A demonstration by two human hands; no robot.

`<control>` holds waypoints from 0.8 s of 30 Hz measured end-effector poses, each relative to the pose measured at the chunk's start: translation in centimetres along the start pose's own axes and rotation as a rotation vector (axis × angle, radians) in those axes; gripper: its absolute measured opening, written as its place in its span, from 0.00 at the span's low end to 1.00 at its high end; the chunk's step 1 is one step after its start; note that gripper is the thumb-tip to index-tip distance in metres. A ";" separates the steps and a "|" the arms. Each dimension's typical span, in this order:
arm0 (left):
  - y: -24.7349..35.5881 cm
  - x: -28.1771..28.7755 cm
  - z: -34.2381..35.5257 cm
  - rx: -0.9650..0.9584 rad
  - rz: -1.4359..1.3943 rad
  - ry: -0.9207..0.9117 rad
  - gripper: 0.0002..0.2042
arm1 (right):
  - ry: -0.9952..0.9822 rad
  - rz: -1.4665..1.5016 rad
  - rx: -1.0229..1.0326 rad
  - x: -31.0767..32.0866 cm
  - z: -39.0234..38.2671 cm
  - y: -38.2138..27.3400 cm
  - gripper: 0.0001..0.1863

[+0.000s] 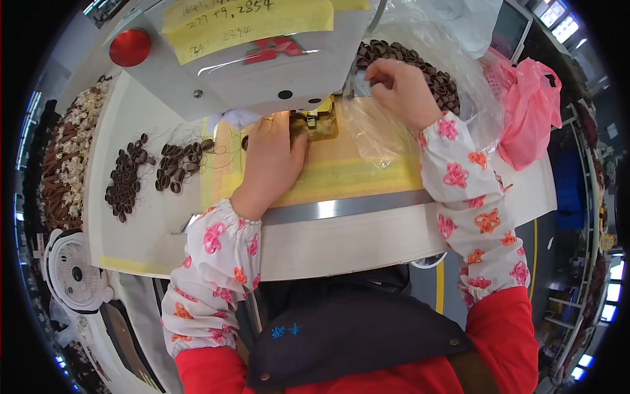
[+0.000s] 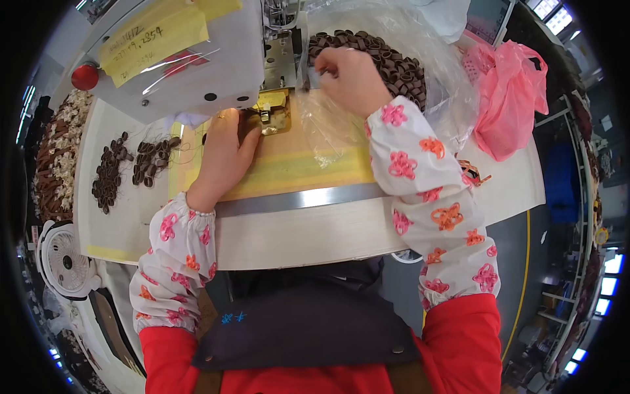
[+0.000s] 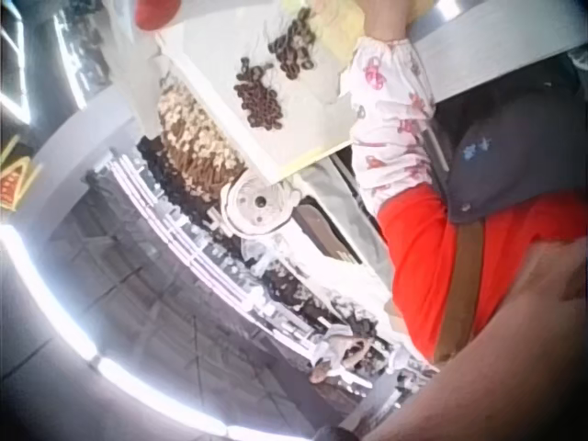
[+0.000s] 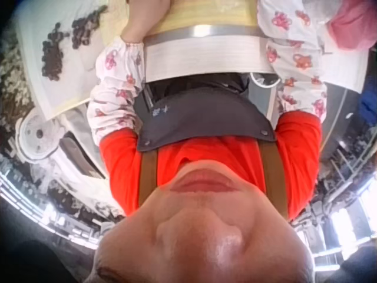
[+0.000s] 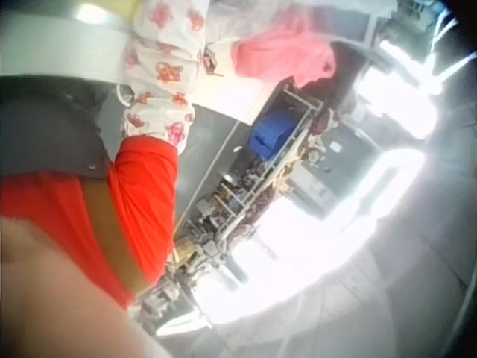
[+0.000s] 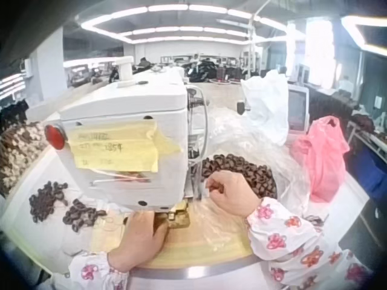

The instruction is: The recorder is using an industrial sewing machine to sew small leather labels onto fabric or other leather pieces.

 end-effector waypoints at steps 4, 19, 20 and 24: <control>-1.8 -0.9 0.3 0.173 -0.057 -0.040 0.11 | -0.324 0.884 -0.127 -5.2 -1.7 -4.4 0.10; -1.2 -0.6 -0.1 0.133 -0.618 -0.172 0.08 | -0.324 1.109 -0.314 -7.9 -2.8 -4.3 0.12; -0.4 -0.5 -0.1 0.081 -0.600 -0.238 0.08 | -0.346 1.038 -0.314 -7.6 -2.8 -4.6 0.12; 0.2 -0.8 0.1 0.003 -0.457 -0.316 0.11 | -0.331 0.888 -0.296 -8.3 -2.5 -5.1 0.13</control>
Point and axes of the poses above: each hand's wrist, its own z-axis towards the middle knuckle, its own x-axis out of the back of the hand, y = z × x, the point moved 7 cm from there along z, towards the middle knuckle, and after that the axes turned 12 degrees about -y, right-handed, at the moved point
